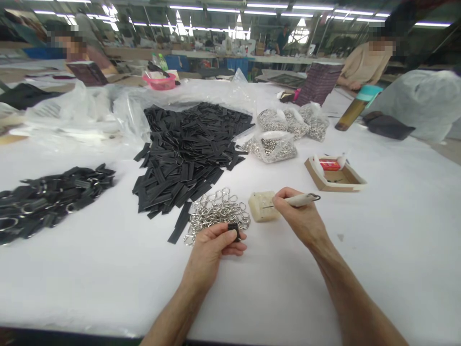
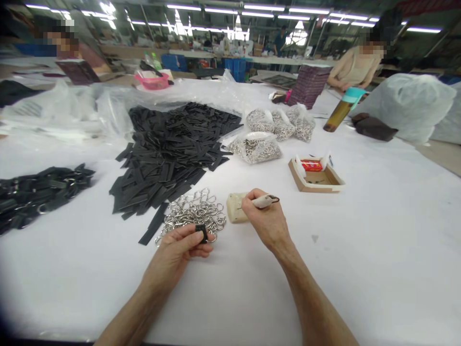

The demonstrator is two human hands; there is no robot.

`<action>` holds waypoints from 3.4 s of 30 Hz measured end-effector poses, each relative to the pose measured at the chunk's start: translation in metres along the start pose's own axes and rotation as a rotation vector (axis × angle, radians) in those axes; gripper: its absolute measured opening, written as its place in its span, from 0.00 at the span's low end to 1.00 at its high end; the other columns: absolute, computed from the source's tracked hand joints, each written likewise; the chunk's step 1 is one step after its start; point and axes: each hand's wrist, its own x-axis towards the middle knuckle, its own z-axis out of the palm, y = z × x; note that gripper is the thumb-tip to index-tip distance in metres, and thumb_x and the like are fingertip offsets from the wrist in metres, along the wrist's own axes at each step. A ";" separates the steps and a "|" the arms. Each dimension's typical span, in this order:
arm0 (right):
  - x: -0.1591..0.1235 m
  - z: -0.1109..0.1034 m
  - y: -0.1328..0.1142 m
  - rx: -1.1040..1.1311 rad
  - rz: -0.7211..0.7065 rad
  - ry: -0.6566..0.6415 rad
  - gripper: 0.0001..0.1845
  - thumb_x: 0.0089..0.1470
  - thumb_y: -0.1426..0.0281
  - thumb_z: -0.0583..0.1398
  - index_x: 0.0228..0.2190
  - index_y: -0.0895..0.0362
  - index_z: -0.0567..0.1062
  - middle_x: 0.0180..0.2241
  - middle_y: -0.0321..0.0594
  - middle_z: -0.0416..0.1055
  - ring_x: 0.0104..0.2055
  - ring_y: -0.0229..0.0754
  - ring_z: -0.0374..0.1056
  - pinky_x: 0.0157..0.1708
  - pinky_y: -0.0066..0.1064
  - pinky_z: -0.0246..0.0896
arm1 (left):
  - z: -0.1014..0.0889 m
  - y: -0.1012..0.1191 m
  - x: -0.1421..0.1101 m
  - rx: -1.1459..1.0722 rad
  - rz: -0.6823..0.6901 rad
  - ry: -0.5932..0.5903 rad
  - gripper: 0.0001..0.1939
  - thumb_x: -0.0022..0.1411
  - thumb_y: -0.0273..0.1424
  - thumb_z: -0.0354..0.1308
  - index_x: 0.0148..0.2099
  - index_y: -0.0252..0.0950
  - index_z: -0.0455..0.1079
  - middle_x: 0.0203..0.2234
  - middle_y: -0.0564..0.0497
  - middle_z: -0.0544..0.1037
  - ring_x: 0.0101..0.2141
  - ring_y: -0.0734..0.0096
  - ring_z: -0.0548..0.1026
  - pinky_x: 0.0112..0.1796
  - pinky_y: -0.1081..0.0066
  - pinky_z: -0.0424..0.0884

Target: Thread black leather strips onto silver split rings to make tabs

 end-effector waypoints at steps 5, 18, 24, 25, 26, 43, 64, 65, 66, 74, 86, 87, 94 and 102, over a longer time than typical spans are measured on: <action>0.001 0.007 0.003 -0.016 -0.017 -0.004 0.11 0.46 0.63 0.55 0.19 0.56 0.66 0.17 0.29 0.58 0.22 0.35 0.54 0.22 0.26 0.46 | -0.002 0.000 -0.003 0.000 0.005 -0.007 0.05 0.49 0.29 0.62 0.28 0.30 0.73 0.26 0.47 0.78 0.22 0.73 0.75 0.25 0.76 0.72; -0.004 0.002 -0.001 0.067 -0.027 0.052 0.11 0.46 0.64 0.57 0.19 0.56 0.67 0.17 0.30 0.57 0.21 0.34 0.51 0.20 0.26 0.43 | -0.004 -0.002 -0.003 0.002 0.012 -0.033 0.06 0.51 0.28 0.60 0.29 0.29 0.74 0.27 0.47 0.78 0.22 0.73 0.75 0.26 0.75 0.73; -0.008 0.003 -0.001 0.631 -0.014 -0.165 0.10 0.43 0.67 0.60 0.18 0.58 0.67 0.14 0.30 0.54 0.17 0.31 0.45 0.16 0.26 0.35 | -0.002 -0.002 -0.006 -0.032 0.016 -0.052 0.05 0.51 0.27 0.59 0.29 0.29 0.73 0.27 0.47 0.78 0.24 0.72 0.76 0.26 0.74 0.73; -0.009 0.005 -0.001 0.717 0.002 -0.222 0.09 0.44 0.68 0.60 0.18 0.58 0.67 0.14 0.30 0.54 0.17 0.30 0.45 0.16 0.26 0.34 | -0.002 -0.002 -0.005 -0.038 0.020 -0.056 0.05 0.51 0.27 0.59 0.29 0.29 0.73 0.27 0.47 0.78 0.24 0.71 0.76 0.27 0.74 0.73; -0.011 0.007 -0.001 0.779 0.018 -0.270 0.09 0.44 0.68 0.60 0.19 0.58 0.67 0.14 0.30 0.55 0.17 0.30 0.45 0.16 0.26 0.34 | -0.002 -0.002 -0.005 -0.042 0.022 -0.059 0.05 0.51 0.27 0.59 0.30 0.29 0.73 0.28 0.47 0.78 0.24 0.71 0.76 0.27 0.74 0.73; -0.018 0.022 -0.002 0.851 0.065 -0.393 0.10 0.46 0.68 0.60 0.19 0.59 0.66 0.15 0.30 0.54 0.17 0.29 0.44 0.16 0.26 0.33 | 0.000 0.002 -0.008 0.028 0.025 -0.089 0.06 0.51 0.27 0.58 0.32 0.31 0.74 0.30 0.46 0.78 0.26 0.70 0.76 0.28 0.73 0.72; -0.017 0.021 0.002 0.616 -0.028 -0.305 0.09 0.43 0.67 0.60 0.17 0.57 0.68 0.13 0.31 0.56 0.17 0.32 0.48 0.17 0.27 0.38 | 0.001 0.002 -0.009 0.097 -0.022 -0.052 0.05 0.48 0.28 0.59 0.26 0.31 0.73 0.22 0.49 0.77 0.19 0.74 0.73 0.23 0.74 0.71; -0.017 0.019 0.001 0.627 -0.050 -0.268 0.09 0.44 0.68 0.60 0.18 0.57 0.68 0.13 0.31 0.56 0.18 0.32 0.48 0.17 0.27 0.38 | 0.001 0.001 -0.009 0.098 -0.025 -0.051 0.05 0.49 0.28 0.59 0.26 0.31 0.73 0.22 0.49 0.77 0.19 0.74 0.73 0.23 0.75 0.70; -0.016 0.016 0.001 0.646 -0.071 -0.232 0.08 0.44 0.69 0.59 0.18 0.57 0.69 0.13 0.31 0.56 0.18 0.32 0.49 0.17 0.27 0.39 | 0.000 0.001 -0.009 0.094 -0.027 -0.052 0.06 0.49 0.29 0.59 0.25 0.31 0.73 0.22 0.49 0.77 0.18 0.74 0.73 0.22 0.75 0.70; -0.015 0.012 0.000 0.795 -0.084 -0.196 0.07 0.45 0.70 0.59 0.18 0.58 0.70 0.13 0.31 0.55 0.17 0.32 0.49 0.16 0.27 0.38 | -0.004 -0.002 -0.008 -0.009 -0.028 -0.080 0.06 0.50 0.29 0.58 0.25 0.30 0.73 0.23 0.48 0.77 0.18 0.76 0.72 0.21 0.76 0.69; -0.013 0.016 0.005 0.824 -0.085 -0.180 0.08 0.45 0.67 0.60 0.19 0.57 0.70 0.13 0.31 0.54 0.16 0.31 0.46 0.16 0.26 0.33 | -0.005 -0.002 -0.010 -0.084 0.056 -0.022 0.07 0.47 0.31 0.61 0.25 0.30 0.72 0.23 0.48 0.77 0.18 0.74 0.72 0.21 0.75 0.68; -0.013 0.016 0.005 0.830 -0.083 -0.190 0.08 0.45 0.68 0.60 0.19 0.57 0.70 0.13 0.31 0.54 0.16 0.31 0.46 0.16 0.26 0.33 | -0.005 -0.002 -0.011 -0.089 0.061 -0.021 0.07 0.47 0.31 0.61 0.25 0.30 0.72 0.24 0.48 0.77 0.19 0.74 0.72 0.21 0.74 0.68; -0.016 0.018 0.004 0.887 -0.068 -0.266 0.04 0.45 0.70 0.61 0.25 0.57 0.70 0.16 0.31 0.59 0.17 0.30 0.48 0.16 0.24 0.37 | -0.001 -0.001 -0.019 -0.119 0.073 0.002 0.09 0.49 0.32 0.61 0.26 0.30 0.70 0.23 0.47 0.77 0.19 0.73 0.74 0.20 0.75 0.69; -0.018 0.020 0.004 0.864 -0.050 -0.224 0.10 0.39 0.69 0.66 0.25 0.56 0.69 0.17 0.30 0.60 0.20 0.31 0.53 0.20 0.24 0.50 | -0.021 0.009 -0.042 -0.048 0.136 0.102 0.10 0.50 0.32 0.59 0.25 0.29 0.70 0.23 0.46 0.76 0.18 0.75 0.72 0.19 0.77 0.68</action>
